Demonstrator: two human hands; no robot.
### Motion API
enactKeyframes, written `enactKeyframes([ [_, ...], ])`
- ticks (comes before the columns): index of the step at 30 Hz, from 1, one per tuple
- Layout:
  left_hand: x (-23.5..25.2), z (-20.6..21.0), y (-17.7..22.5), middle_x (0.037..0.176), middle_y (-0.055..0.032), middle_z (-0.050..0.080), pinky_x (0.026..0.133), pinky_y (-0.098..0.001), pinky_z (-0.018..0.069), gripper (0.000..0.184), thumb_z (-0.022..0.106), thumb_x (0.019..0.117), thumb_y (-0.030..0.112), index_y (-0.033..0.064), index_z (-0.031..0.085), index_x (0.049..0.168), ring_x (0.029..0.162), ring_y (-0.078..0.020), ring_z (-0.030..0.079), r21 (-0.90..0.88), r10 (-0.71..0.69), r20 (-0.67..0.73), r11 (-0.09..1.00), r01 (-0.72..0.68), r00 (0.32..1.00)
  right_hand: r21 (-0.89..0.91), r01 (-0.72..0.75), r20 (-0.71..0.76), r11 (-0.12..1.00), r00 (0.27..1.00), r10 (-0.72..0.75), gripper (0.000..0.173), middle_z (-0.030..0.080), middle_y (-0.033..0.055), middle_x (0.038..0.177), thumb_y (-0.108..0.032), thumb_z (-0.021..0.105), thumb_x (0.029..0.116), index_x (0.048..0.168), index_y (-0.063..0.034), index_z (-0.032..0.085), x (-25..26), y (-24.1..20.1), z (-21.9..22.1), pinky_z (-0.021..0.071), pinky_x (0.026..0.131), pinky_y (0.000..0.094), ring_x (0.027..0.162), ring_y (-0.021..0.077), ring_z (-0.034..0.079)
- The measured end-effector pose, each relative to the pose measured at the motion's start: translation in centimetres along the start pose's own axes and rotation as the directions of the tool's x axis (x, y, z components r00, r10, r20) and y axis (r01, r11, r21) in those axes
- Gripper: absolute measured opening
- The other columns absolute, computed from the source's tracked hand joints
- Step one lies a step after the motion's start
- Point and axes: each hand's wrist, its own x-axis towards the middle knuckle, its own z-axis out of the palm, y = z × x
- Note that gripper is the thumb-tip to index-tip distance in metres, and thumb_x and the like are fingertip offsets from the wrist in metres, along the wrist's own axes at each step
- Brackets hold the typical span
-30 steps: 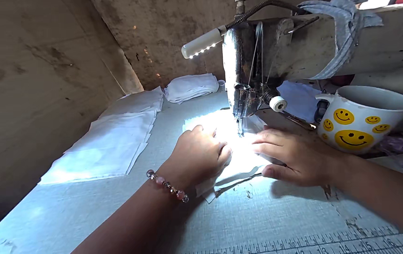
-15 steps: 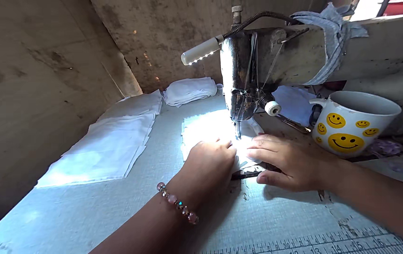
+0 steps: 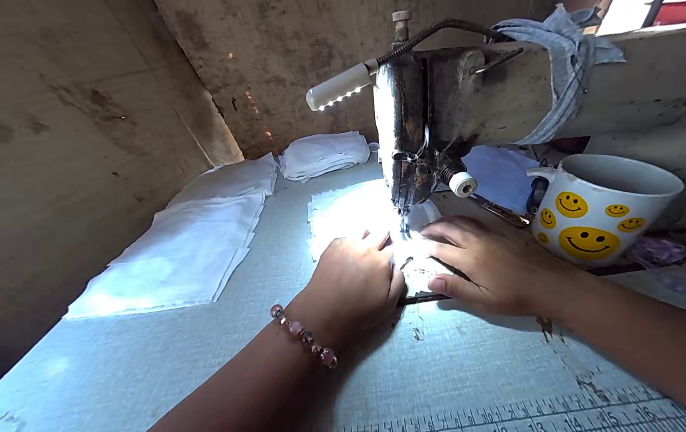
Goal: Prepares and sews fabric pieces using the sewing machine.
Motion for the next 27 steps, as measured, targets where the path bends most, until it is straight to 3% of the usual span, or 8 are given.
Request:
enactKeyframes([
  [3, 0.0, 0.5, -0.3, 0.121, -0.0087, 0.073, 0.081, -0.0491, 0.0541, 0.052, 0.032, 0.1019, 0.033, 0.0089, 0.078, 0.108, 0.113, -0.0277, 0.068, -0.015, -0.022, 0.006, 1.000, 0.022, 1.000, 0.005, -0.076, 0.038, 0.997, 0.996, 0.076, 0.072, 0.067, 0.0062, 0.122, -0.065, 0.027, 0.1022, 0.125, -0.0145, 0.073, 0.1, -0.2, -0.3, 0.0494, 0.099, 0.0468, 0.120, 0.0248, 0.060],
  [5, -0.1, 0.2, -0.8, 0.136, -0.0070, 0.067, 0.099, -0.0554, 0.0479, 0.056, 0.028, 0.1057, 0.039, 0.0109, 0.074, 0.122, 0.129, -0.0279, 0.061, -0.041, -0.061, 0.086, 0.997, 0.065, 0.994, 0.046, -0.107, 0.093, 0.993, 0.990, 0.103, 0.072, 0.066, 0.0062, 0.124, -0.065, 0.027, 0.1025, 0.133, -0.0151, 0.068, 0.2, -0.1, -0.3, 0.0489, 0.100, 0.0474, 0.121, 0.0249, 0.059],
  [7, 0.0, -0.8, -2.0, 0.159, -0.0011, 0.047, 0.119, -0.0647, 0.0233, 0.058, 0.023, 0.1094, 0.046, 0.0200, 0.055, 0.150, 0.151, -0.0276, 0.037, -0.114, -0.131, 0.282, 0.979, 0.169, 0.950, 0.089, -0.141, 0.160, 0.986, 0.979, 0.126, 0.073, 0.063, 0.0068, 0.137, -0.065, 0.027, 0.1029, 0.140, -0.0148, 0.063, 0.4, 0.0, -0.5, 0.0427, 0.110, 0.0505, 0.132, 0.0258, 0.054],
  [9, 0.1, -2.1, -4.2, 0.169, -0.0029, 0.029, 0.120, -0.0697, 0.0117, 0.054, 0.027, 0.1112, 0.040, 0.0196, 0.039, 0.160, 0.158, -0.0303, 0.019, -0.162, -0.212, 0.349, 0.946, 0.282, 0.913, 0.119, -0.175, 0.210, 0.977, 0.966, 0.148, 0.074, 0.057, 0.0063, 0.149, -0.065, 0.026, 0.1033, 0.146, -0.0146, 0.058, 0.4, 0.0, -0.7, 0.0348, 0.117, 0.0513, 0.142, 0.0255, 0.048],
  [14, -3.7, -5.4, -13.9, 0.171, -0.0115, 0.020, 0.124, -0.0631, 0.0150, 0.062, 0.019, 0.1119, 0.043, 0.0109, 0.022, 0.164, 0.157, -0.0353, 0.018, -0.279, -0.567, 0.097, 0.773, 0.569, 0.818, 0.148, -0.231, 0.254, 0.962, 0.949, 0.189, 0.081, 0.048, 0.0073, 0.157, -0.069, 0.023, 0.1013, 0.151, -0.0128, 0.051, 0.5, 0.4, -0.4, 0.0300, 0.121, 0.0535, 0.148, 0.0277, 0.041],
  [18, -11.2, -4.2, -20.1, 0.169, -0.0114, 0.026, 0.122, -0.0691, 0.0103, 0.057, 0.031, 0.1117, 0.036, 0.0108, 0.029, 0.163, 0.157, -0.0398, 0.016, 0.047, -0.598, 0.149, 0.800, 0.599, 0.788, 0.147, -0.237, 0.254, 0.960, 0.947, 0.194, 0.083, 0.047, 0.0098, 0.158, -0.070, 0.024, 0.1004, 0.152, -0.0101, 0.050, 0.6, 0.6, -0.2, 0.0306, 0.120, 0.0531, 0.148, 0.0294, 0.041],
  [21, -12.9, -3.6, -19.0, 0.170, -0.0030, 0.026, 0.122, -0.0665, 0.0089, 0.054, 0.028, 0.1125, 0.039, 0.0196, 0.033, 0.162, 0.158, -0.0316, 0.017, 0.044, -0.643, 0.371, 0.733, 0.679, 0.670, 0.162, -0.243, 0.257, 0.956, 0.946, 0.197, 0.083, 0.046, 0.0113, 0.158, -0.069, 0.026, 0.1001, 0.152, -0.0085, 0.049, 0.7, 0.6, -0.4, 0.0297, 0.120, 0.0549, 0.148, 0.0318, 0.041],
  [27, -13.3, -5.6, -10.1, 0.170, -0.0022, 0.024, 0.123, -0.0654, 0.0092, 0.061, 0.021, 0.1093, 0.049, 0.0217, 0.032, 0.163, 0.158, -0.0305, 0.017, -0.017, -0.546, 0.477, 0.778, 0.628, 0.689, 0.137, -0.041, -0.110, 0.990, 0.992, 0.057, 0.066, 0.070, 0.0082, 0.129, -0.061, 0.036, 0.1015, 0.129, -0.0116, 0.071, -0.4, 0.7, 1.1, 0.0498, 0.104, 0.0522, 0.123, 0.0269, 0.065],
])
